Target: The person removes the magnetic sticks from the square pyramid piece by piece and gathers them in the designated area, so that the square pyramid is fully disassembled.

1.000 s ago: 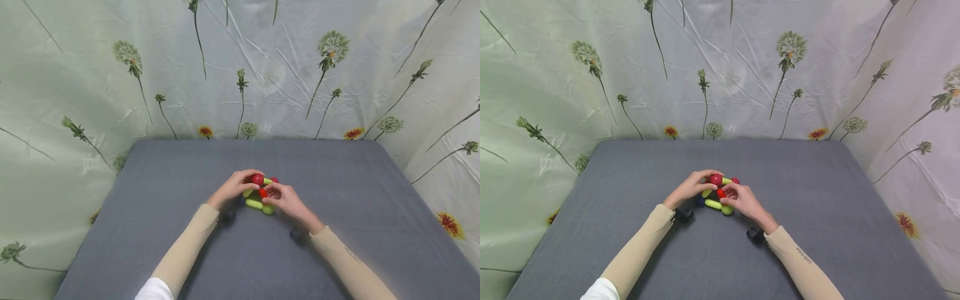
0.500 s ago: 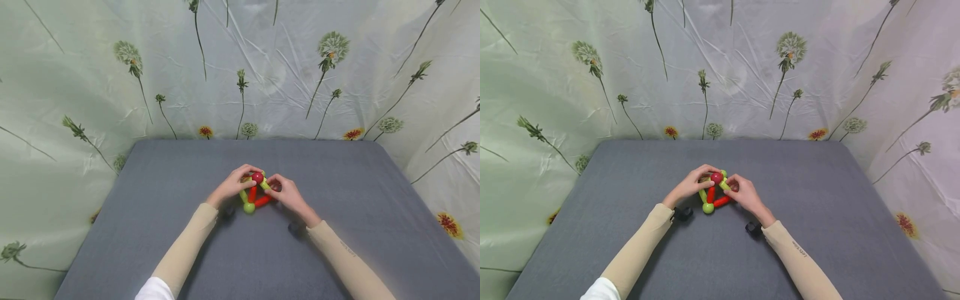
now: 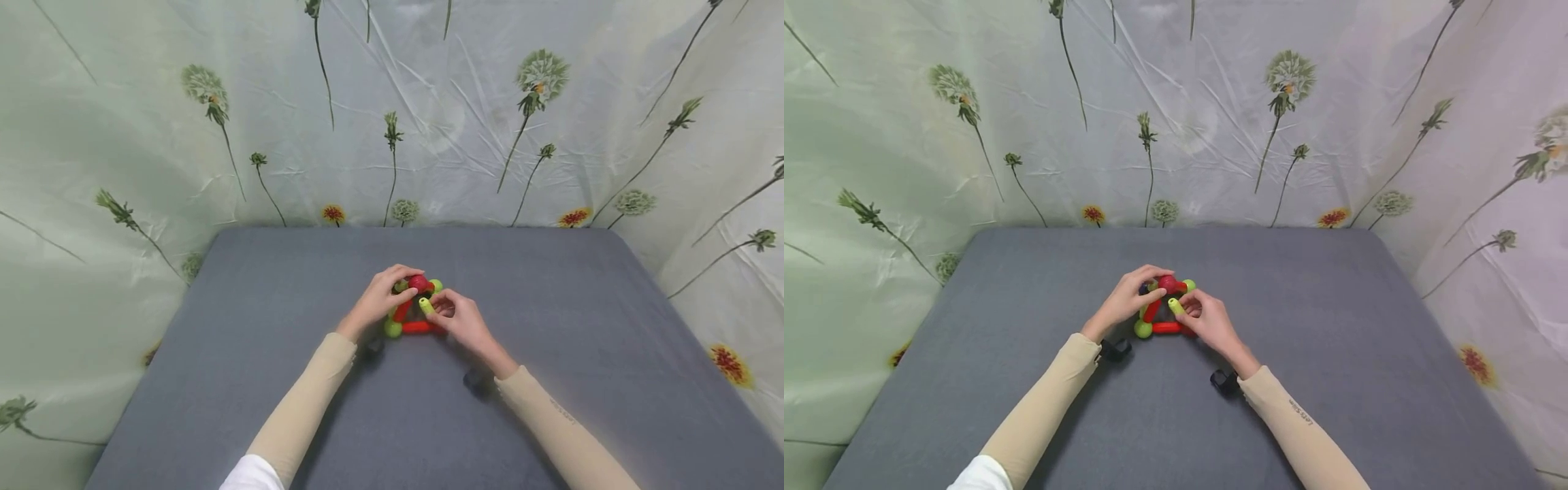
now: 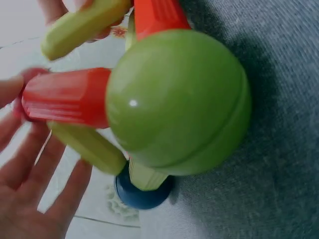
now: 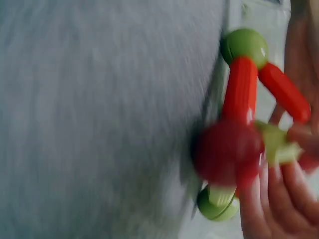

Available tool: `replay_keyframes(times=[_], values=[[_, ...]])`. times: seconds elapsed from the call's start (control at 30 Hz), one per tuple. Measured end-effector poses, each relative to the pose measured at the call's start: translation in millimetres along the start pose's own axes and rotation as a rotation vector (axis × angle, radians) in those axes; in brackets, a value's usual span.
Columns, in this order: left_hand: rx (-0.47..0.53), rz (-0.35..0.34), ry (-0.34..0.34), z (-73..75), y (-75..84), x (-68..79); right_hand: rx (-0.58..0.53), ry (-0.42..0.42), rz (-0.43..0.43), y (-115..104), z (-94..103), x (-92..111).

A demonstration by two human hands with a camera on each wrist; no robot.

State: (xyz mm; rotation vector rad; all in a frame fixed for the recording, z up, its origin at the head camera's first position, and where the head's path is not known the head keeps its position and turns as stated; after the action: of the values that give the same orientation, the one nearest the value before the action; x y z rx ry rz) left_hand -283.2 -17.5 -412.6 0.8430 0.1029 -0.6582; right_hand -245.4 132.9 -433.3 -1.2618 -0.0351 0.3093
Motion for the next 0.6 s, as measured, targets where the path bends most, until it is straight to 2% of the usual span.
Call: replay_keyframes(times=[0.13,0.23,0.3,0.4,0.53,0.6], values=[[0.092,-0.018,-0.063,-3.4,0.1,0.7,-0.052,0.055,-0.018,3,12.0,-3],[0.165,-0.005,-0.077,-5.3,-1.4,1.4,-0.007,0.076,0.007,4,18.9,-9],[0.188,-0.001,-0.074,-5.8,-1.8,1.8,0.04,0.041,0.012,5,18.3,-12],[0.151,-0.026,-0.043,-3.7,-0.6,2.1,0.083,-0.01,0.008,6,14.2,-14],[0.055,-0.075,0.007,1.5,3.5,2.5,0.122,0.006,0.026,2,9.5,-9],[0.047,-0.076,-0.005,1.8,5.5,3.5,0.134,0.014,0.026,0,5.5,-6]])
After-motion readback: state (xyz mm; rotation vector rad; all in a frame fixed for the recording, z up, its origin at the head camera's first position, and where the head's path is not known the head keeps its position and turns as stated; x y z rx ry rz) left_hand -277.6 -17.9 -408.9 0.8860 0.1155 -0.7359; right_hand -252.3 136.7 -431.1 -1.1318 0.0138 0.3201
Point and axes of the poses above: each hand's wrist, its own x-axis away from the middle knuckle, its own z-axis out of the back of the hand, y = z × x, the point moved 7 cm from there along -x, towards the middle knuckle, and after that the axes turned 10 degrees about -x, right-handed, at the moved point
